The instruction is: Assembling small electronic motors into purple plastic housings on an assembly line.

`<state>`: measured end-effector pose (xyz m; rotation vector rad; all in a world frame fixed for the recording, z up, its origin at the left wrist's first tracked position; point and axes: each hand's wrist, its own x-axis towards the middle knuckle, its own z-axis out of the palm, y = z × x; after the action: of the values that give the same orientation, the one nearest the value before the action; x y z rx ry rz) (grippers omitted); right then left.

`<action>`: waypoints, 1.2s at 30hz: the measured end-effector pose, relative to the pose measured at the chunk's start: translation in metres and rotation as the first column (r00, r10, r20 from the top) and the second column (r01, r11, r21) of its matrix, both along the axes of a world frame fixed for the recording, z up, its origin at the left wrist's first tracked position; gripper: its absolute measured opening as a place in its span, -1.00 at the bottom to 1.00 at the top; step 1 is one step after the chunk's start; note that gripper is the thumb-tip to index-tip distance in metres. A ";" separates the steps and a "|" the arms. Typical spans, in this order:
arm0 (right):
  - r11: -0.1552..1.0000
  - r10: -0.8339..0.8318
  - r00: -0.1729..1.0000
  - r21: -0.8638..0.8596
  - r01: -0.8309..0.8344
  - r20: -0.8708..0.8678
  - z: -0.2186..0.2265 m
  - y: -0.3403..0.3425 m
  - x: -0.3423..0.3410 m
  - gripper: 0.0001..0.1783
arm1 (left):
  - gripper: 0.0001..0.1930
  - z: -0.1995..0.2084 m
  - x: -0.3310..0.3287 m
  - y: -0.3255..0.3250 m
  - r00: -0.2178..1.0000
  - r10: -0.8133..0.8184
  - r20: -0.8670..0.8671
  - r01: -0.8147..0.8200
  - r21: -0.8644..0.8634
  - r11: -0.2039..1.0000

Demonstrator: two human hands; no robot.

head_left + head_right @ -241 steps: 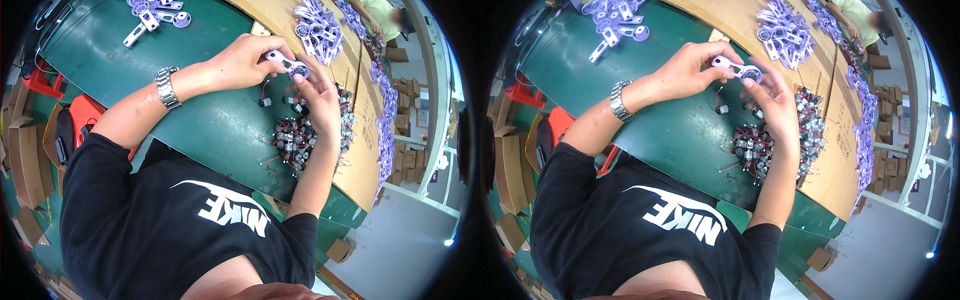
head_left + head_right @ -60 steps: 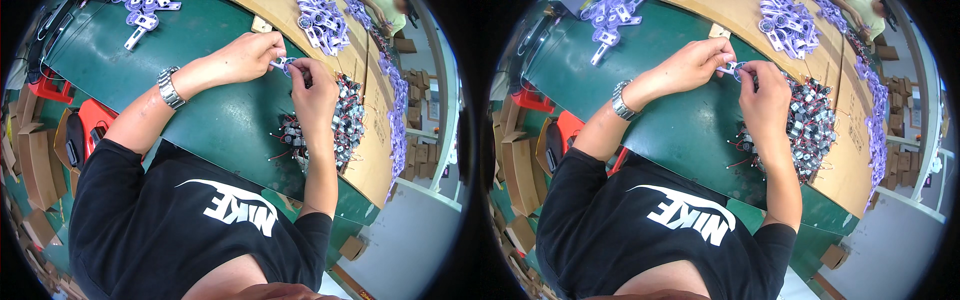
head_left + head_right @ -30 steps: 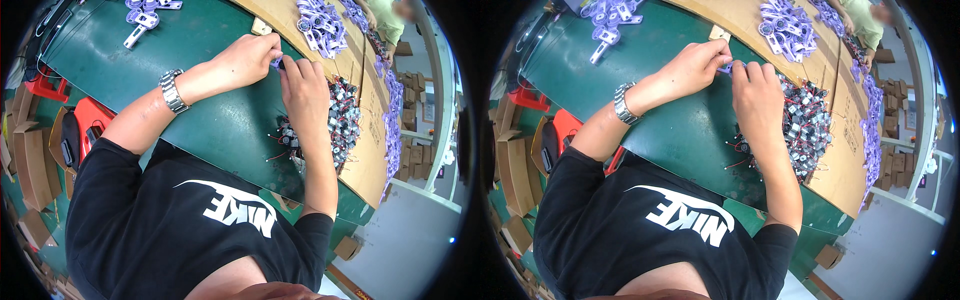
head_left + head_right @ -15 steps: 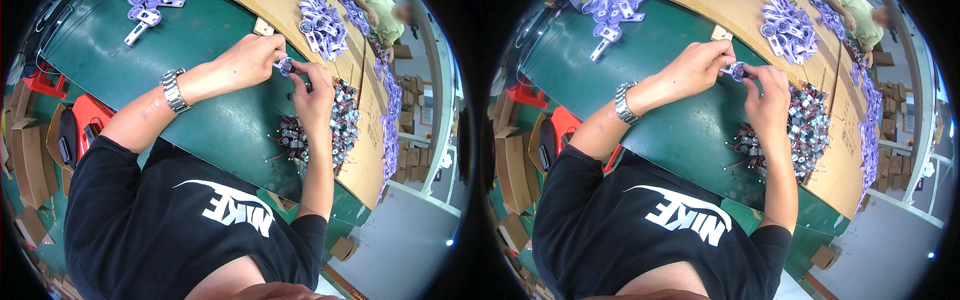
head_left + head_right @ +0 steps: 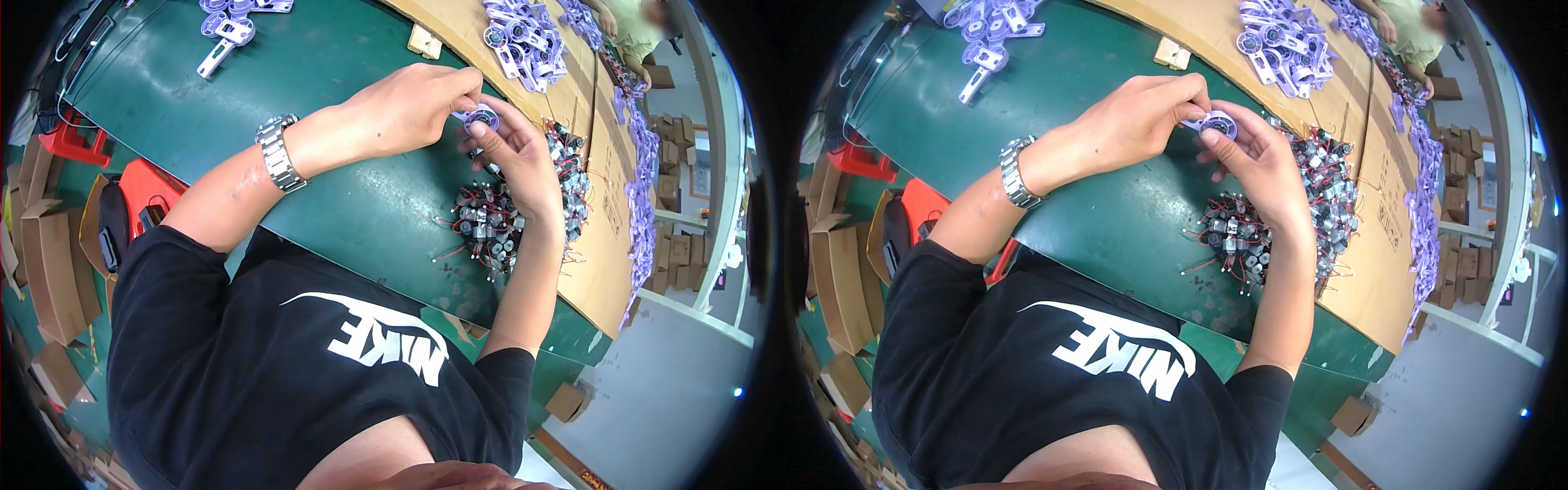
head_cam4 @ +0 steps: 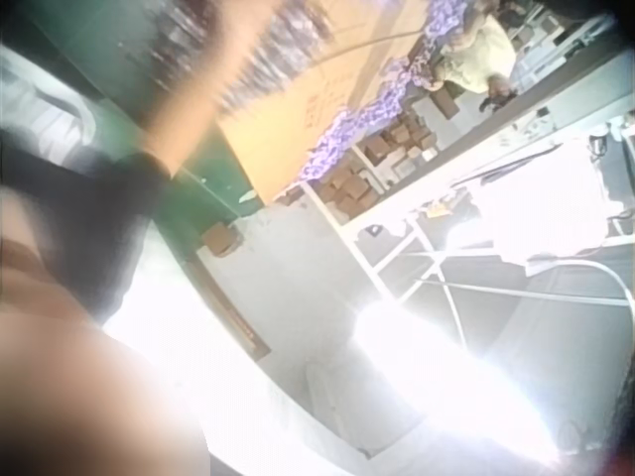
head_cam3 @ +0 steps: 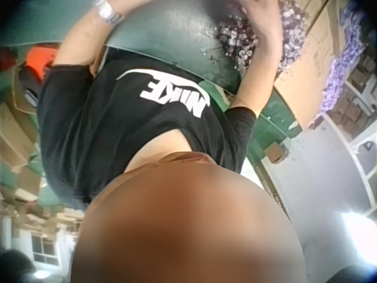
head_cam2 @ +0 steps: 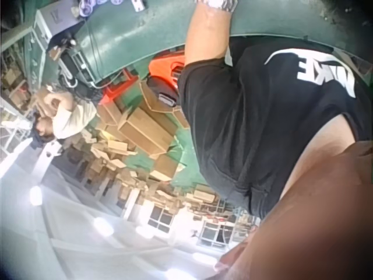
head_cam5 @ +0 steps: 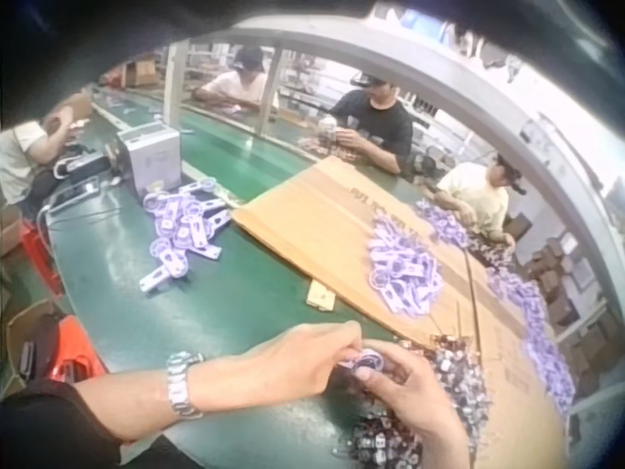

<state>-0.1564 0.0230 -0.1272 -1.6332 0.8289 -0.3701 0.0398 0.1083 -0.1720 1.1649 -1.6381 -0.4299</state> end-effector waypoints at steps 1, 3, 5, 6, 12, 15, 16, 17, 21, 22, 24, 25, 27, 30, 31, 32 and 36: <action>0.999 -0.006 0.999 0.048 0.003 0.047 0.001 0.001 0.000 -0.56 | -0.93 0.000 -0.001 0.000 1.000 0.000 -0.001 0.000 0.001 1.000; 0.999 -0.012 0.998 0.038 0.010 0.054 -0.008 -0.003 -0.002 -0.56 | -0.93 -0.001 -0.003 0.001 1.000 -0.008 -0.019 0.008 -0.012 1.000; 0.999 -0.022 0.998 0.028 0.020 0.062 -0.017 -0.008 -0.004 -0.57 | -0.92 0.002 -0.005 0.004 1.000 -0.011 0.005 0.011 0.033 0.999; 1.000 -0.026 1.000 0.014 0.026 0.013 -0.021 -0.010 -0.005 -0.60 | -0.92 0.003 -0.006 0.005 0.999 -0.013 0.030 0.011 0.077 0.997; 1.000 -0.022 1.000 0.020 0.023 -0.019 -0.012 0.000 0.003 -0.71 | -0.96 -0.005 -0.004 -0.003 0.996 0.028 -0.088 -0.018 0.115 0.993; 0.996 0.015 1.000 -0.083 -0.014 0.010 -0.011 0.005 0.002 -0.72 | -0.96 -0.006 -0.003 -0.004 0.995 0.045 -0.089 -0.039 0.067 0.997; 0.943 0.010 0.994 -0.328 -0.045 -0.106 -0.006 0.009 0.004 -0.70 | -0.96 -0.006 -0.003 -0.003 0.995 0.045 -0.090 -0.039 0.068 0.997; 0.831 -0.023 0.976 -0.547 -0.103 -0.217 -0.003 0.012 0.006 -0.68 | -0.95 -0.005 -0.002 -0.003 0.994 0.044 -0.100 -0.037 0.070 0.997; 0.899 -0.090 0.970 -0.438 -0.018 -0.226 -0.012 0.009 0.008 -0.63 | -0.95 -0.005 -0.003 -0.001 0.997 0.035 -0.063 -0.033 0.030 0.999; 0.898 -0.089 0.970 -0.439 -0.019 -0.225 -0.011 0.008 0.008 -0.63 | -0.95 -0.003 -0.003 -0.001 0.997 0.035 -0.063 -0.034 0.029 0.999; 1.000 -0.002 1.000 -0.009 0.002 0.016 -0.007 0.004 0.008 -0.59 | -0.93 0.002 0.001 0.001 0.992 0.088 -0.085 -0.081 0.081 0.993; 0.998 0.018 1.000 0.065 -0.019 0.015 -0.001 0.004 0.008 -0.56 | -0.93 0.004 0.003 0.003 0.992 0.101 -0.078 -0.094 0.086 0.992; 0.998 -0.025 1.000 0.066 0.024 0.012 -0.002 -0.003 0.007 -0.59 | -0.88 0.009 0.006 0.004 0.994 0.032 -0.101 -0.020 0.118 0.993; 0.988 -0.139 0.990 0.078 0.136 0.030 0.006 -0.025 0.011 -0.70 | -0.71 0.002 0.024 0.005 0.916 0.331 0.226 -0.315 -0.105 0.943; 0.987 -0.145 0.986 0.076 0.139 0.084 0.006 -0.044 0.005 -0.74 | -0.67 0.012 0.035 0.011 0.811 0.418 0.410 -0.466 0.019 0.885; 0.976 -0.203 0.967 0.112 0.188 0.152 0.014 -0.058 -0.002 -0.74 | -0.66 0.011 0.052 0.021 0.684 0.526 0.505 -0.527 -0.157 0.835; 0.963 -0.248 0.951 -0.056 0.262 0.187 0.029 -0.058 0.002 -0.30 | -0.54 0.013 0.136 0.086 0.470 0.463 0.751 -0.805 0.149 0.575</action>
<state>-0.1546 -0.0348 -0.0978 -1.5423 0.8996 -0.7302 0.1759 0.1946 -0.1587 2.4635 -1.4515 0.1343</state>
